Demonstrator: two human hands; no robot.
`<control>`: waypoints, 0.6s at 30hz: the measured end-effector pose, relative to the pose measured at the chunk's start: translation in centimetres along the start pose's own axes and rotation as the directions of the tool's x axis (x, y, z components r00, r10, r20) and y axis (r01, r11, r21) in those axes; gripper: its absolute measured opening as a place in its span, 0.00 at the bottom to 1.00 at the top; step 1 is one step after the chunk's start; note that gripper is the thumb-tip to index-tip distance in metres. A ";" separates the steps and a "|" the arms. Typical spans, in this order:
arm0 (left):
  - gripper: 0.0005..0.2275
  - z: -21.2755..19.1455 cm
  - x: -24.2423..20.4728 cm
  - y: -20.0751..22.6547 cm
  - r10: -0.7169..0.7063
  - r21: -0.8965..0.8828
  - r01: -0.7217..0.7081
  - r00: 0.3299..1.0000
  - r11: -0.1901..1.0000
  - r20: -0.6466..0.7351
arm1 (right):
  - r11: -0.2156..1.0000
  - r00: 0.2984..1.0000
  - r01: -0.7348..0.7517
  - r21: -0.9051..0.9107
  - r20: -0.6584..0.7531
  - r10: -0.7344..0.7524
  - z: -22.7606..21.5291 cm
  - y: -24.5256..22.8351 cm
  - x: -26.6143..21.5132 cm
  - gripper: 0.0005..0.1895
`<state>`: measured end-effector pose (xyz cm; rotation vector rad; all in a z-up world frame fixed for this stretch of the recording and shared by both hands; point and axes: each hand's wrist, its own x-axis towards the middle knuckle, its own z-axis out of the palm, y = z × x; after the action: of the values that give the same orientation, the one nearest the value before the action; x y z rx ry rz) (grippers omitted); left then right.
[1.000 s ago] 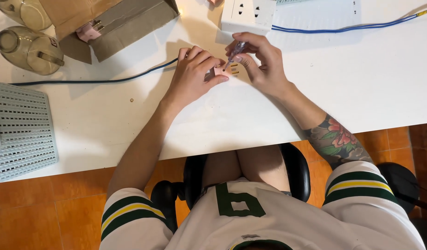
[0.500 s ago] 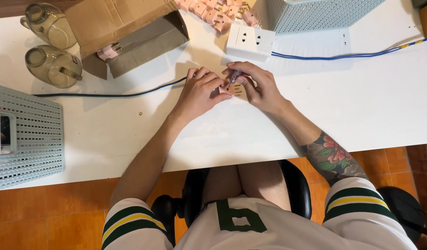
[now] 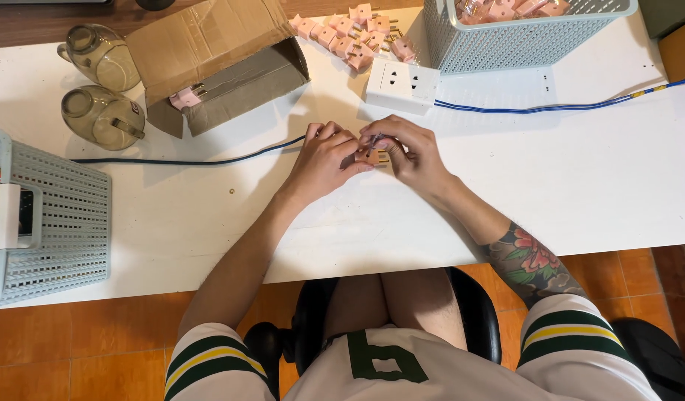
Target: The person assembles small pink electrical components on a white table using a screwdriver. They tighten screws on multiple units, place some into a cardboard box, and continue working on additional components throughout the clip.
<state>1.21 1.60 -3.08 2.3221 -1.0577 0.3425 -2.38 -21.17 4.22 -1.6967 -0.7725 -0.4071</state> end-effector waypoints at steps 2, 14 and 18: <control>0.14 0.2 -0.1 -0.1 0.001 0.013 -0.001 1.000 1.000 -0.005 | 0.999 1.000 -0.027 0.016 0.014 0.027 0.1 0.1 -0.2 0.14; 0.14 -0.4 0.1 0.4 -0.001 0.008 0.001 1.000 1.000 0.019 | 1.000 0.999 -0.014 -0.023 -0.031 0.013 -0.3 -0.8 0.0 0.16; 0.15 0.0 0.0 0.4 -0.009 0.020 0.009 1.000 1.000 0.003 | 0.998 0.999 0.032 -0.056 -0.019 -0.033 -0.6 0.2 -0.2 0.14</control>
<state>0.93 1.41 -2.90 2.3452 -1.0493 0.3467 -2.32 -21.79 4.12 -1.7311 -0.7813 -0.4717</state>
